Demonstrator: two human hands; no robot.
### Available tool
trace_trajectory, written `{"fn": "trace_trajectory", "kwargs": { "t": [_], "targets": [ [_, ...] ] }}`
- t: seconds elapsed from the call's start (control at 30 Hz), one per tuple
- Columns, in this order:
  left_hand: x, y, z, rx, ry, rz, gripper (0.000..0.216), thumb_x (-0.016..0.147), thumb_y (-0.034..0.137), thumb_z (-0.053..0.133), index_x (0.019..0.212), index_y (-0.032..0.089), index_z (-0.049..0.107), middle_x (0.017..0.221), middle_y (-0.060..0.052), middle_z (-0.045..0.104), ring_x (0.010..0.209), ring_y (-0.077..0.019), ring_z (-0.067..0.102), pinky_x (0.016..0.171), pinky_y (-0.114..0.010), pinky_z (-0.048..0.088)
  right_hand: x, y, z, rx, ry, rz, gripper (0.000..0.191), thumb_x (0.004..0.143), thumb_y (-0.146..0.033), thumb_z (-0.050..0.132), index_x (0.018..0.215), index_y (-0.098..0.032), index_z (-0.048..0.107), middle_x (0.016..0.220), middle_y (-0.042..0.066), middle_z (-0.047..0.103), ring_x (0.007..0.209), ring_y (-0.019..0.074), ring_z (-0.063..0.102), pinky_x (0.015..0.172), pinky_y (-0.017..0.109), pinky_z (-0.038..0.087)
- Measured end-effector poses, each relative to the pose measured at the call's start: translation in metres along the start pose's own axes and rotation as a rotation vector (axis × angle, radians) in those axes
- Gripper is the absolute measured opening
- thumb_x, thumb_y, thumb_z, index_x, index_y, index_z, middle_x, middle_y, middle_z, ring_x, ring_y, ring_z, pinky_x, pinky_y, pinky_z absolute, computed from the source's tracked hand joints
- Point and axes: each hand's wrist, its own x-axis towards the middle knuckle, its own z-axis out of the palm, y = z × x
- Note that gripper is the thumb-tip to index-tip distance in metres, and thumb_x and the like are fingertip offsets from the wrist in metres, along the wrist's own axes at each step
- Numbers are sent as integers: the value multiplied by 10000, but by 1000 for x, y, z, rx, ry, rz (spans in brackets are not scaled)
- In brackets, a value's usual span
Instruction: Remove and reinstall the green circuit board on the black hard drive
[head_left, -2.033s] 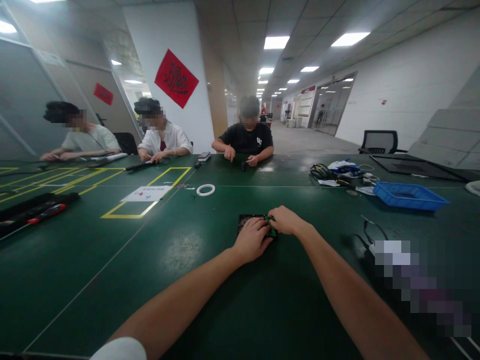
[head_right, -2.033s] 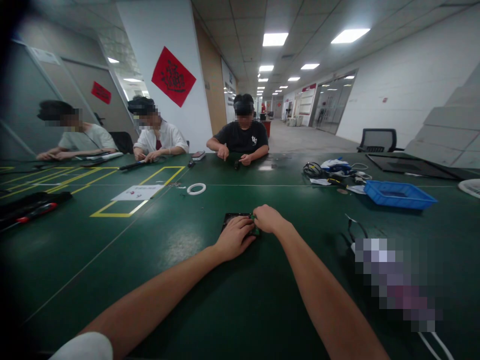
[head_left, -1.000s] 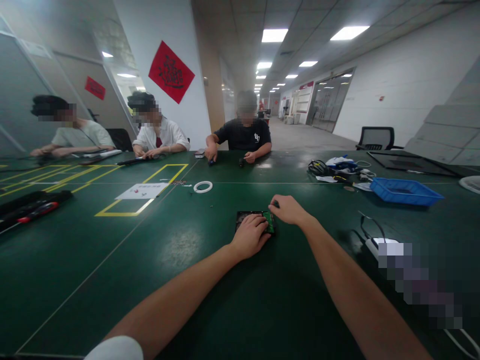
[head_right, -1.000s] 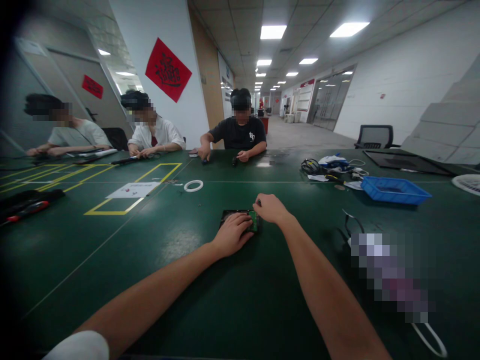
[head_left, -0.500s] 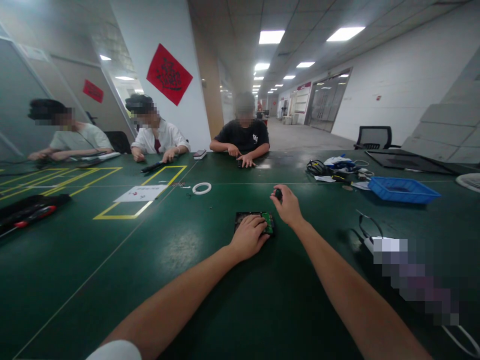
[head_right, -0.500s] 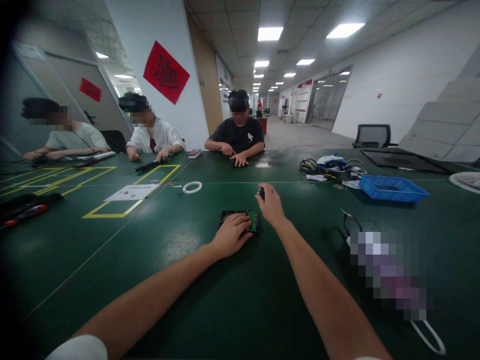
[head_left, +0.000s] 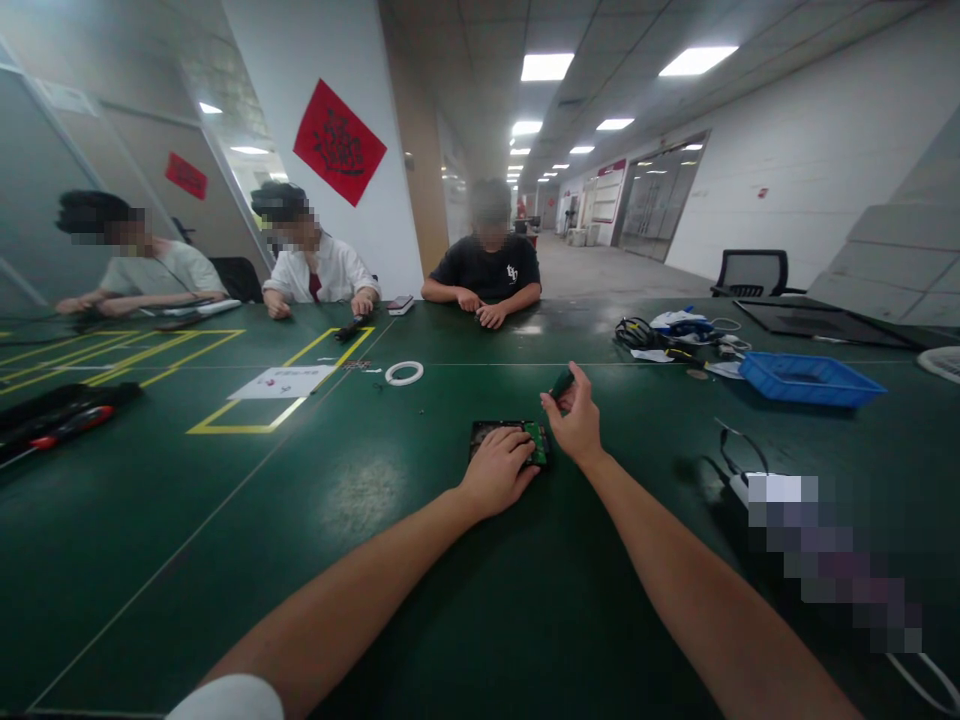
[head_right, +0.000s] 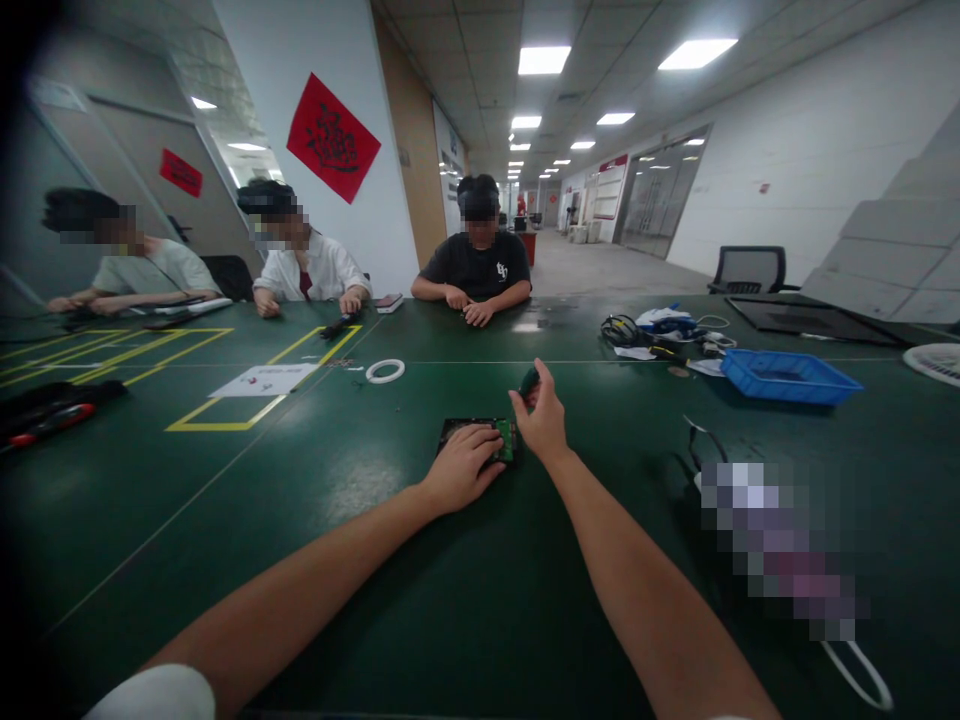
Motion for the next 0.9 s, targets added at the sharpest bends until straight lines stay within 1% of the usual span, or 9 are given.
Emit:
{"fn": "trace_trajectory", "kwargs": {
  "t": [0.13, 0.43, 0.63, 0.9],
  "targets": [
    [0, 0, 0, 4, 4, 3, 370, 944, 375, 599, 1257, 182, 643, 1322, -107, 627, 1299, -295, 499, 1142, -498, 370, -3, -4, 5, 30, -18, -7, 761, 920, -419, 621, 1557, -213, 258, 967, 92, 685, 798, 251, 707, 766, 462, 632],
    [0, 1, -2, 13, 7, 10, 374, 946, 380, 595, 1253, 173, 645, 1312, -105, 630, 1292, -291, 500, 1137, -493, 378, -4, -6, 6, 17, -67, 6, 754, 904, -409, 648, 1548, -230, 300, 970, 84, 688, 798, 247, 707, 781, 452, 634],
    [0, 1, -3, 6, 1, 5, 364, 946, 375, 597, 1255, 189, 645, 1308, -107, 631, 1296, -288, 502, 1134, -498, 379, -4, -5, 7, 16, -29, 3, 762, 907, -416, 640, 1551, -220, 283, 989, 90, 687, 799, 246, 704, 791, 458, 630],
    [0, 3, -5, 11, -5, -2, 369, 953, 377, 585, 1262, 183, 643, 1321, -111, 625, 1304, -292, 493, 1140, -500, 370, -3, -5, 5, -42, -46, -10, 748, 907, -440, 638, 1542, -234, 301, 981, 86, 673, 778, 240, 691, 758, 449, 639]
  ]
}}
